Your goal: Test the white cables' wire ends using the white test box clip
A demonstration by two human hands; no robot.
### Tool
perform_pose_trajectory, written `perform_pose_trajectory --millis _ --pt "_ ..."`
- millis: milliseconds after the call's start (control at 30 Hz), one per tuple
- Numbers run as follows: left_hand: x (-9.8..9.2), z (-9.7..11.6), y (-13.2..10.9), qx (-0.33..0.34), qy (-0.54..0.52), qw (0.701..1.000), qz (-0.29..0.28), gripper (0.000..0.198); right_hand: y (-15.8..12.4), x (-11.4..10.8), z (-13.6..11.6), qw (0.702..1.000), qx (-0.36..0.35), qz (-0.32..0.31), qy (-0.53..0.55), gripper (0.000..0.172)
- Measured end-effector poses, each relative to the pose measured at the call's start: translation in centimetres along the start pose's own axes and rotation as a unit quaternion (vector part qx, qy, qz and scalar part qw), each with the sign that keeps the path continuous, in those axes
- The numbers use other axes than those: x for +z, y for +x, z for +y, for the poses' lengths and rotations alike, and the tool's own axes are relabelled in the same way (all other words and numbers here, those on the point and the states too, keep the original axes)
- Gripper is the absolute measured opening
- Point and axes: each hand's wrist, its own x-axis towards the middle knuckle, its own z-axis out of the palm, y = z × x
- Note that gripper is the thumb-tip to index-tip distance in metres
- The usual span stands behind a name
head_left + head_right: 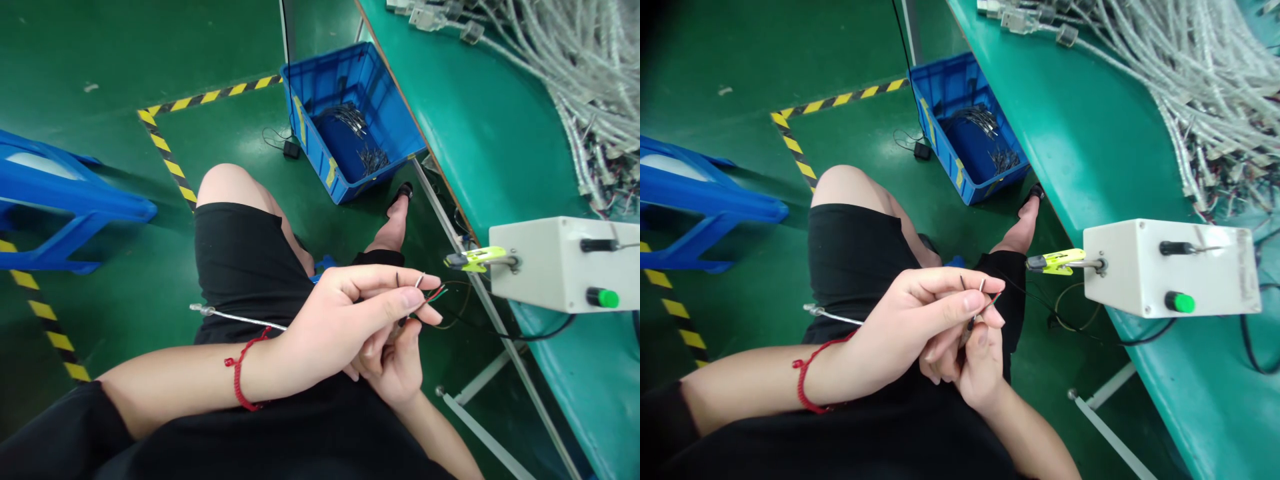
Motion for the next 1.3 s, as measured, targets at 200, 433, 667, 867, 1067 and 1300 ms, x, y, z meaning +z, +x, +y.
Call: perform_pose_trajectory --millis 200,433,667,867,1067,1300 --pt "-0.1 0.0 0.0 -0.011 -0.019 1.0 -0.009 0.022 0.1 0.0 0.0 1.0 0.007 0.009 -0.019 0.059" --pt "-0.2 0.0 0.2 -0.029 -0.021 0.999 -0.015 0.026 0.2 0.1 0.0 1.0 -0.012 -0.003 0.0 0.056" --pt "-0.3 0.2 0.4 -0.044 -0.018 0.999 -0.024 0.031 0.3 -0.1 0.2 1.0 -0.009 -0.016 -0.001 0.06" --pt "-0.2 0.2 0.5 -0.021 0.014 1.0 -0.001 0.032 0.8 0.1 0.0 1.0 -0.01 -0.012 0.012 0.058" --pt "-0.2 -0.2 0.5 -0.016 0.051 0.999 0.001 0.032 1.1 0.2 -0.3 1.0 0.001 0.001 0.004 0.06" --pt "0.1 0.3 0.6 -0.019 0.059 0.998 0.025 0.028 1.1 0.2 -0.3 0.999 0.018 0.036 -0.008 0.054"
